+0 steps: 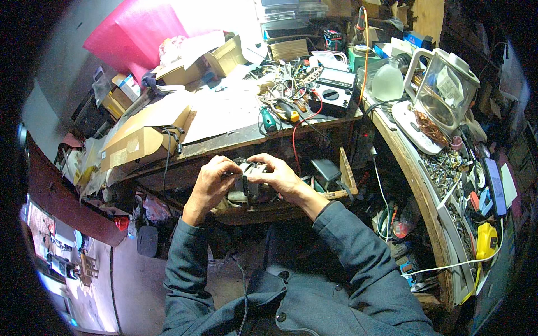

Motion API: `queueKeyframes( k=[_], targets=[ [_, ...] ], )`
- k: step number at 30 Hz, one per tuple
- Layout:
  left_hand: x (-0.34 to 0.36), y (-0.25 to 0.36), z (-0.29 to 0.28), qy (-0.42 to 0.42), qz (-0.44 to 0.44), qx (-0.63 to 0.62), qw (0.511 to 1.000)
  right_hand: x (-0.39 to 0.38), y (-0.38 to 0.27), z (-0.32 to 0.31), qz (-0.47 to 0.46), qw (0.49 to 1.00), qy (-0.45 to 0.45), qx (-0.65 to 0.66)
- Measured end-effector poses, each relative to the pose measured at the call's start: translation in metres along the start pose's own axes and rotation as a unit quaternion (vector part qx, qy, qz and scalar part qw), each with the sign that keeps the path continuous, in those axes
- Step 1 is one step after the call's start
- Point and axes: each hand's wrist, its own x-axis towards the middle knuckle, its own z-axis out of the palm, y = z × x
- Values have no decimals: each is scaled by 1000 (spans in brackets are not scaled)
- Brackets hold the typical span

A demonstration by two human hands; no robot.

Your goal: The person disassembles a small cylindrical electrical component, removes a coil, and reassembles it using a screwdriver. They handle the component and coil repeatedly, adjusting and tightening parts on a cluttered workbench.

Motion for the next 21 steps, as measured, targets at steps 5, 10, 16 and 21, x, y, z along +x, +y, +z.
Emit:
queueKeyframes(
  k=[5, 10, 16, 21],
  targets=[
    [-1, 1, 1, -5, -38, -41, 998, 2, 5, -3, -9, 1000, -5, -15],
    [-1, 7, -1, 23, 6, 55, 998, 3, 4, -2, -6, 1000, -3, -5],
    [-1, 15, -5, 12, 95, 199, 975, 3, 7, -2, -10, 1000, 1, 4],
    [-1, 19, -2, 17, 109, 259, 960, 3, 8, -2, -19, 1000, 2, 13]
  ],
)
